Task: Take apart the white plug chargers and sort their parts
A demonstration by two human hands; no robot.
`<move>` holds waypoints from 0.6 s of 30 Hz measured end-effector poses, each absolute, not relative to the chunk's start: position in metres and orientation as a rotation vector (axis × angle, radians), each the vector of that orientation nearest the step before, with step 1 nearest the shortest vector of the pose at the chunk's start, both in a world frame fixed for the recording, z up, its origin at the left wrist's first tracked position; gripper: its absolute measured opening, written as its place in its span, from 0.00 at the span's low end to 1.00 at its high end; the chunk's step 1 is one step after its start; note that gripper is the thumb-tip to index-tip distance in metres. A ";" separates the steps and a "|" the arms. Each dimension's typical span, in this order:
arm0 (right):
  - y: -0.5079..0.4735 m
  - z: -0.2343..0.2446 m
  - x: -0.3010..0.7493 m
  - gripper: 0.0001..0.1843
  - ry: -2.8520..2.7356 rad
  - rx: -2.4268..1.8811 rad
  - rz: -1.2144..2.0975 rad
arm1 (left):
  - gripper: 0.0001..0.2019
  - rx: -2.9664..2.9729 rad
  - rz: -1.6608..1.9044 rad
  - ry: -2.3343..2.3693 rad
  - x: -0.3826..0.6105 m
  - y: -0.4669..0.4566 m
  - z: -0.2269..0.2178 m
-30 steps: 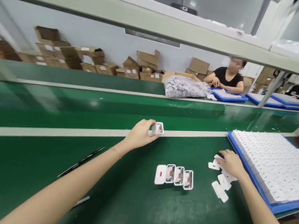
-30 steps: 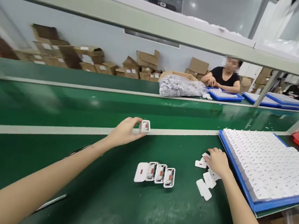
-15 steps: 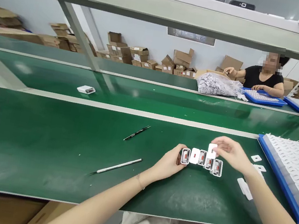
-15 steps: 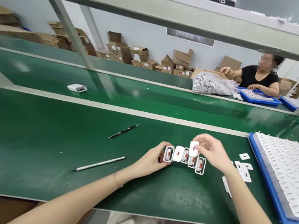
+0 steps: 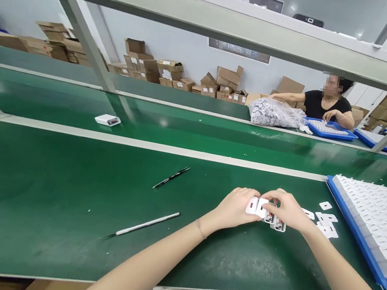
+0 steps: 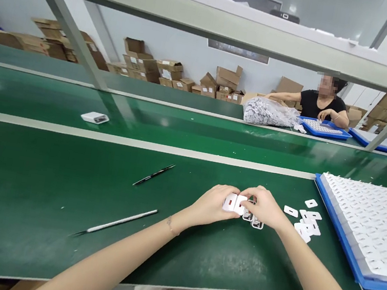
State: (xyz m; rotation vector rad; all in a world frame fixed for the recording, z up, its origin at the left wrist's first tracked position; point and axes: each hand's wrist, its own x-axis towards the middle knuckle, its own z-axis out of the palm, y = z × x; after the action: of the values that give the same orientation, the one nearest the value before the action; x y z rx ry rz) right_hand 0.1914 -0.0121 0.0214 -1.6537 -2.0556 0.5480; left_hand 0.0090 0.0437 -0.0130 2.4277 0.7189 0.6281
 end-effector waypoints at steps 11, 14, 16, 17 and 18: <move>-0.008 0.026 0.195 0.14 -2.216 -1.783 0.489 | 0.15 2.192 0.269 0.726 0.009 0.067 0.005; 0.018 0.047 0.201 0.15 -2.387 -1.772 0.842 | 0.16 2.134 0.194 0.757 0.014 0.072 0.007; 0.038 0.058 0.203 0.12 -2.474 -1.719 1.021 | 0.17 2.126 0.190 0.783 0.017 0.072 0.008; 0.048 0.061 0.203 0.11 -2.510 -1.702 1.101 | 0.18 2.126 0.194 0.789 0.018 0.072 0.008; 0.056 0.063 0.202 0.10 -2.540 -1.692 1.174 | 0.18 2.127 0.198 0.788 0.018 0.071 0.008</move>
State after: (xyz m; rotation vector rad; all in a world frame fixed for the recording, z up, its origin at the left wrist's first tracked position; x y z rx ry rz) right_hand 0.2018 0.0561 0.0631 -1.6925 -2.5401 1.1744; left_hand 0.0181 0.0713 0.0079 2.1265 0.7883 0.1983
